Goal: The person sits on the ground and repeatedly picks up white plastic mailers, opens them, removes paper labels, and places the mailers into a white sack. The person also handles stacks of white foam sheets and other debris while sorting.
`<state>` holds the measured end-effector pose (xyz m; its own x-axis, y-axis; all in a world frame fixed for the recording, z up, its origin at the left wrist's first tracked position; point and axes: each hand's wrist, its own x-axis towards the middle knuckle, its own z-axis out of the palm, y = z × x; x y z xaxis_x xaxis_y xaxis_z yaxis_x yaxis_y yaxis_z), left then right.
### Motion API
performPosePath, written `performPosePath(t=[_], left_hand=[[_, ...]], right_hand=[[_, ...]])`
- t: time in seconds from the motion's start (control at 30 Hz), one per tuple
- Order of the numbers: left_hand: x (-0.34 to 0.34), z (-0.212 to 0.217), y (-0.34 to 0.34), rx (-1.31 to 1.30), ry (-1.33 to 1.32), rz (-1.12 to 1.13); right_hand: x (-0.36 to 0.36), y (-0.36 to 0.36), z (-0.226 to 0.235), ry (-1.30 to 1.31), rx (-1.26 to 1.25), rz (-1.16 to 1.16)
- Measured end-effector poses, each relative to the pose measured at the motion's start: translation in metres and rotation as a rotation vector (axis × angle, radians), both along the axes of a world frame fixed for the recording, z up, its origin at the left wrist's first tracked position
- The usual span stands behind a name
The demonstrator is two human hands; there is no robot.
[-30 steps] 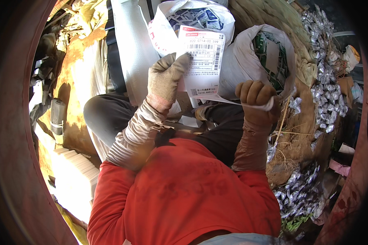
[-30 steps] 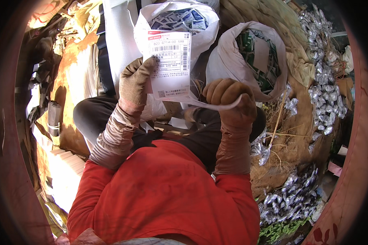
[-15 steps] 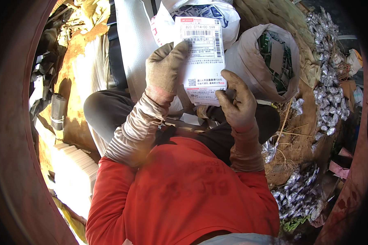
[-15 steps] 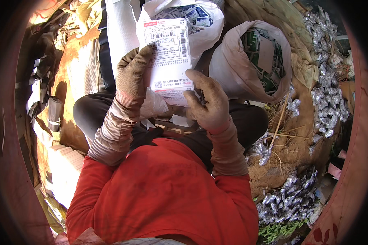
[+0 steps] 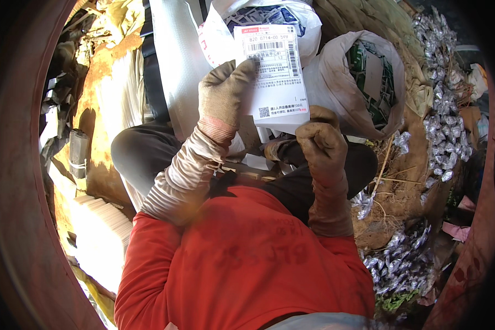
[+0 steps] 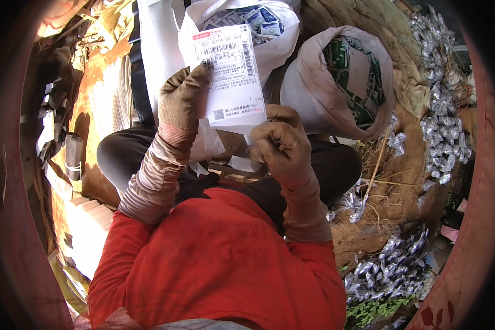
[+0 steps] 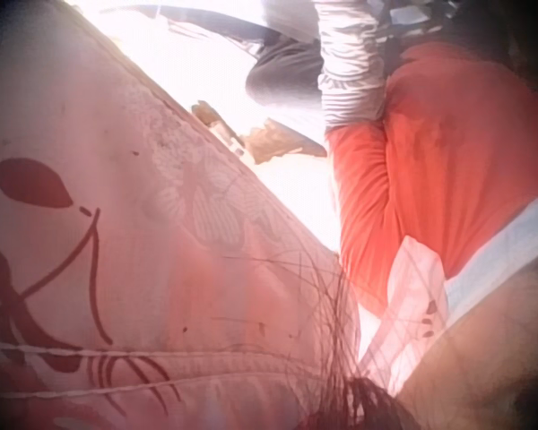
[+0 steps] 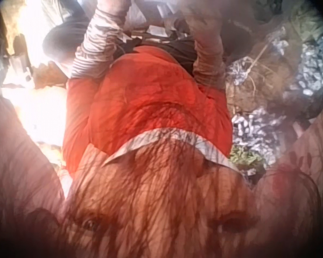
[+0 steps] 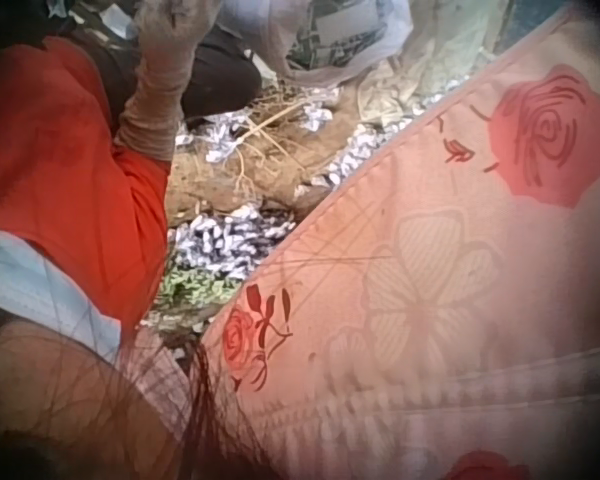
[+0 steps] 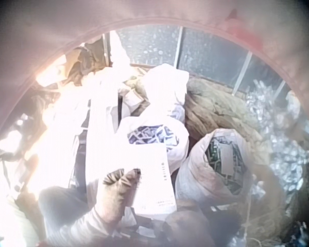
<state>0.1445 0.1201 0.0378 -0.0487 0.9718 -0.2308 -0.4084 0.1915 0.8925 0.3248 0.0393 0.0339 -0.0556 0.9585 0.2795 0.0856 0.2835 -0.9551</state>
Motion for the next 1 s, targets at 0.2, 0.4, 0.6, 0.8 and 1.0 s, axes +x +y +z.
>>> performPosePath(t=[0.2, 0.4, 0.6, 0.8, 1.0], left_hand=[[0.006, 0.001, 0.005, 0.005, -0.006, -0.009], [0.009, -0.020, 0.020, -0.014, 0.022, -0.029], [0.031, -0.043, 0.119, -0.049, 0.133, -0.040], [-0.021, -0.080, 0.110, 0.437, 0.944, 0.246], [-0.090, -0.179, -0.014, 0.147, 0.968, -0.216]], right_hand=[[0.005, 0.004, -0.003, -0.077, 0.080, -0.002], [0.019, -0.005, 0.021, -0.050, 0.186, -0.121], [0.073, 0.006, 0.057, 0.502, 0.516, 0.063], [0.039, 0.050, 0.045, 0.503, 0.283, 0.226], [-0.168, 0.118, -0.053, 0.535, -0.445, 0.390]])
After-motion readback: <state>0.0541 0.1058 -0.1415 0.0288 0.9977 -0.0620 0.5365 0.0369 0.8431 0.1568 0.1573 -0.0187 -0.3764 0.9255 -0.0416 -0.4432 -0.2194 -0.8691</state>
